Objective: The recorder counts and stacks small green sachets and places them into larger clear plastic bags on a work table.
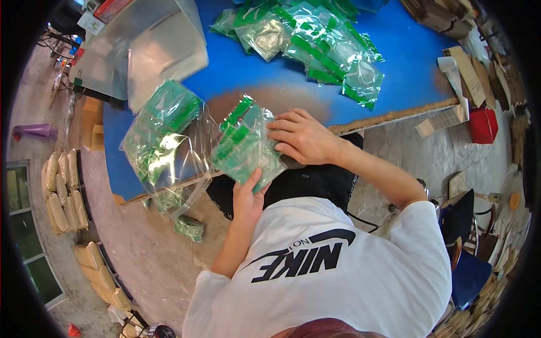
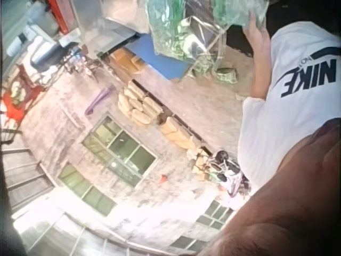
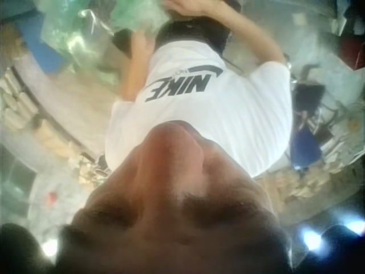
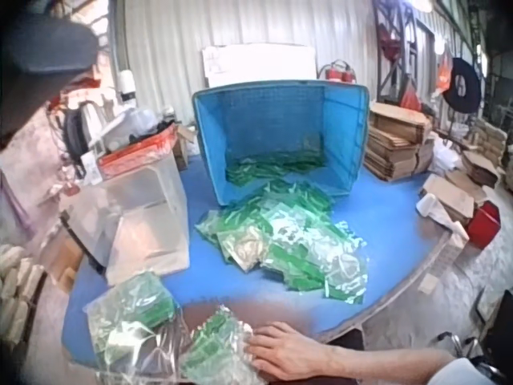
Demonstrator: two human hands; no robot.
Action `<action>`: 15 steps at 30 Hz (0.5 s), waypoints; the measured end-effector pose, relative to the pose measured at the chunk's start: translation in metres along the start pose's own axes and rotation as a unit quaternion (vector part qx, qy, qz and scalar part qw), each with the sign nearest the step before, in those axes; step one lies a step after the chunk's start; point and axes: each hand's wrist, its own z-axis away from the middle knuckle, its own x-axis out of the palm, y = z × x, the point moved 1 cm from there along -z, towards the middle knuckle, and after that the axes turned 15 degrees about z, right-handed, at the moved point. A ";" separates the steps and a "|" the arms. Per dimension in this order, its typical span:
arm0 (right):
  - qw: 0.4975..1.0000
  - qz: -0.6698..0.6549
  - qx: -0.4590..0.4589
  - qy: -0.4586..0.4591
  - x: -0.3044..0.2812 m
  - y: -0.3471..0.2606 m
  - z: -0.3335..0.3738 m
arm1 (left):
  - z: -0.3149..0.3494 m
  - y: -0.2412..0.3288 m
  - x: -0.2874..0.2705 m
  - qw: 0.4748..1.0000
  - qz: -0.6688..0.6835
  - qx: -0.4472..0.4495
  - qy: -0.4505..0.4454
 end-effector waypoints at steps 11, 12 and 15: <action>0.919 0.357 0.158 0.053 0.014 0.093 -0.104 | 0.005 0.004 -0.004 1.000 0.011 -0.003 -0.008; 0.920 0.357 0.155 0.055 0.018 0.089 -0.099 | 0.005 0.007 -0.008 1.000 0.013 0.001 -0.008; 0.946 0.314 0.081 0.019 0.025 0.054 -0.059 | 0.004 0.008 -0.016 1.000 0.017 -0.009 -0.015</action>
